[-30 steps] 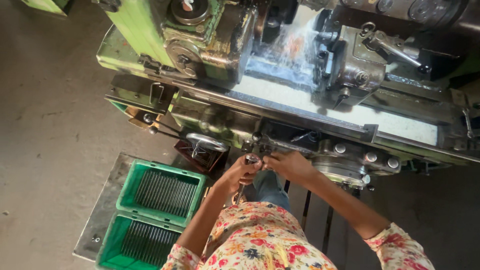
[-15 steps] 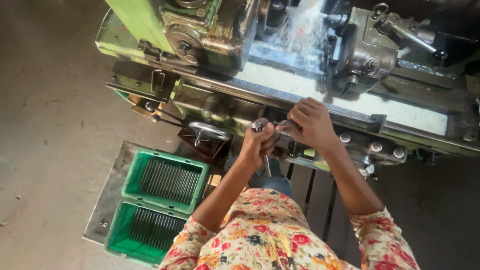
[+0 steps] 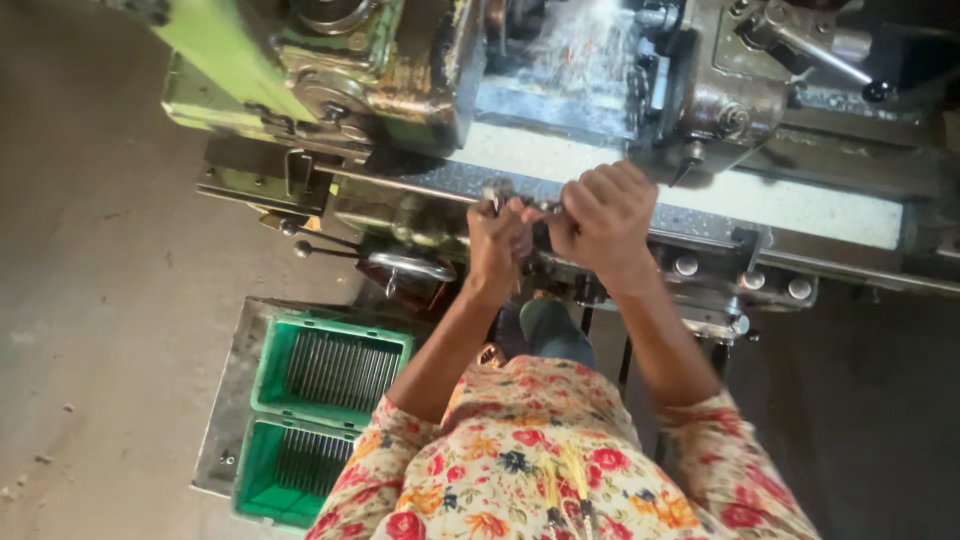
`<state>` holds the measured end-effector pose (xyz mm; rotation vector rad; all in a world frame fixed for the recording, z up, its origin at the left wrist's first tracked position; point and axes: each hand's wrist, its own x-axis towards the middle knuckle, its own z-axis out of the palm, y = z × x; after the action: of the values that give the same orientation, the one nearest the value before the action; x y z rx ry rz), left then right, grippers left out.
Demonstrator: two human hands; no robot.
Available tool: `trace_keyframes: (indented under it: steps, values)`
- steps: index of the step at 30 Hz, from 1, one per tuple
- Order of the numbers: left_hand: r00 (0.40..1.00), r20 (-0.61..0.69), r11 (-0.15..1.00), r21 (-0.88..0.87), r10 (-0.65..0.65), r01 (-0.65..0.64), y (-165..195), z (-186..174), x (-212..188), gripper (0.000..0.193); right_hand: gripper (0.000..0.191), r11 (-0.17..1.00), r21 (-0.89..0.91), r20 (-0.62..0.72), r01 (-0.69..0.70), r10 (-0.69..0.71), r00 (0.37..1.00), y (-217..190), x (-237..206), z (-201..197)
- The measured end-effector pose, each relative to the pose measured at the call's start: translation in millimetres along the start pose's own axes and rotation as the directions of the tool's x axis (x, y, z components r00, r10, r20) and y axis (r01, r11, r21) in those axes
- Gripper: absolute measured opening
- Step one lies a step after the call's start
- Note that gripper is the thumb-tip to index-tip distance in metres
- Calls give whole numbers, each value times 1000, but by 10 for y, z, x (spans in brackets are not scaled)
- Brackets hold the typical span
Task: The person repeatedly picks up metal rods from a green crate, inserts them into a metal forming machine, and operates the machine's levers to shape the rods. After each cycle, the person removes the shaped rod and places it back into the crate. The process is repeated continuously throughout the clip.
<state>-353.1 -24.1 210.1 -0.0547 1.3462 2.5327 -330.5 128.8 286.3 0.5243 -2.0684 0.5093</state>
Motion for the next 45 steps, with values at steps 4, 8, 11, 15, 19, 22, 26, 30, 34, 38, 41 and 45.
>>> trace_keyframes:
  steps: [4, 8, 11, 15, 19, 22, 26, 30, 34, 38, 41, 45]
  values:
    - [995, 88, 990, 127, 55, -66, 100, 309, 252, 24, 27, 982, 30, -118, -184, 186, 975, 180, 3, 48]
    - [990, 108, 992, 90, -95, 85, 146, 591, 430, 28, 42, 977, 53, -91, -206, 211, 973, 545, -20, 34]
    - [948, 128, 946, 188, -291, 265, 212, 716, 661, 42, 42, 951, 83, 58, -296, 292, 955, 769, -100, -60]
    - [929, 158, 929, 219, -335, 298, 173, 865, 933, 48, 34, 886, 50, 17, -461, 461, 887, 911, -128, -30]
    - [958, 195, 969, 165, -212, 181, 33, 1001, 1052, 43, 34, 928, -89, -117, -361, 350, 929, 978, -55, -22]
    - [964, 247, 950, 312, -94, 13, 4, 1046, 1148, 37, 32, 955, -120, -142, -272, 254, 957, 1064, -76, -66]
    - [904, 305, 901, 404, -298, 161, 49, 991, 1380, 40, 37, 935, -15, -79, -353, 351, 933, 1334, -351, -28]
    - [847, 274, 849, 419, -456, 322, 3, 837, 1680, 38, 32, 943, -78, 33, -322, 325, 945, 1736, -903, -261]
    - [886, 314, 930, 250, -340, 268, -148, 687, 1970, 34, 34, 886, -290, 161, -363, 419, 894, 2587, -1218, -781]
    - [895, 318, 949, 62, -314, 311, -277, 633, 2395, 39, 32, 677, -148, 131, -721, 736, 664, 3622, -1170, -1031]
    - [900, 332, 937, -105, -283, 333, -392, 659, 2883, 47, 59, 627, -413, 264, -661, 777, 572, 4093, -1109, -1011]
    - [945, 104, 933, -156, -312, 325, -676, 767, 3484, 49, 61, 587, -804, 460, -92, 714, 527, 4261, -1018, -953]
